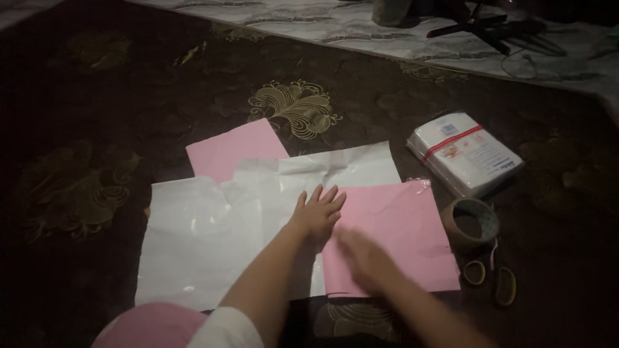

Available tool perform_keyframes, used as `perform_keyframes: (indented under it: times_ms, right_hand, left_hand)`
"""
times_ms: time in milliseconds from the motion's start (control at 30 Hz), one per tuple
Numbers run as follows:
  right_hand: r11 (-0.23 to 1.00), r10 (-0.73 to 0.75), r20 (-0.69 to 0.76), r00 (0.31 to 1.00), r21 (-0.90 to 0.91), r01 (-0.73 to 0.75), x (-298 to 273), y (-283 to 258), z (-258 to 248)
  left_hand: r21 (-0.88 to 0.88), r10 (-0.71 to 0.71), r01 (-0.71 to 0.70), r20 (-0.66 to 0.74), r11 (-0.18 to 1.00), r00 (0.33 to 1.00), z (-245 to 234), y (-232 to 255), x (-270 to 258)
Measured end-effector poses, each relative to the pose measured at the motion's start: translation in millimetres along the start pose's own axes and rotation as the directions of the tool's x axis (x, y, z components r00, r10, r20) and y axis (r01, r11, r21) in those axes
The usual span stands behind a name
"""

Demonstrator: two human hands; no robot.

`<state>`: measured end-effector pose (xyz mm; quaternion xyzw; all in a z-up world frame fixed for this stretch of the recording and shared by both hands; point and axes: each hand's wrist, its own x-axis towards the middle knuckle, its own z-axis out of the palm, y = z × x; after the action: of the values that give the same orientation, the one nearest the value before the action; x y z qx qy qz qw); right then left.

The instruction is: The person cuts a sheet of pink paper to size using scissors, then folds it around a brown rectangular item. They secure the folded paper with clear tape, completing the wrapping of the item.

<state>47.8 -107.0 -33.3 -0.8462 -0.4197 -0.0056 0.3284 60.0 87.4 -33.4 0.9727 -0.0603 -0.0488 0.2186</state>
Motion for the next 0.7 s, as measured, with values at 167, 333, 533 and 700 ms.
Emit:
perform_keyframes:
  times_ms: [167,333,533,700]
  right_hand:
    - [0.971,-0.172,0.372,0.912,0.221,0.093,-67.9,-37.7,13.4]
    - [0.781,0.352,0.285,0.892,0.436,-0.447,-66.9,-42.5,-9.2]
    - [0.990,-0.038,-0.207,0.978,-0.143,0.009,-27.0,-5.9,-19.3]
    - [0.705,0.692,-0.182,0.698,-0.033,-0.708,19.3,39.6,-31.4]
  left_hand:
    - [0.005,-0.048,0.048,0.007,0.999,0.999,-3.6,7.8,-0.1]
    - [0.011,-0.048,0.052,-0.207,0.999,0.977,-3.3,28.9,-17.3]
    - [0.004,-0.054,0.057,-0.273,0.998,0.960,26.2,56.4,-57.4]
    - [0.001,-0.105,0.109,-0.243,0.994,0.964,31.8,56.4,-58.5]
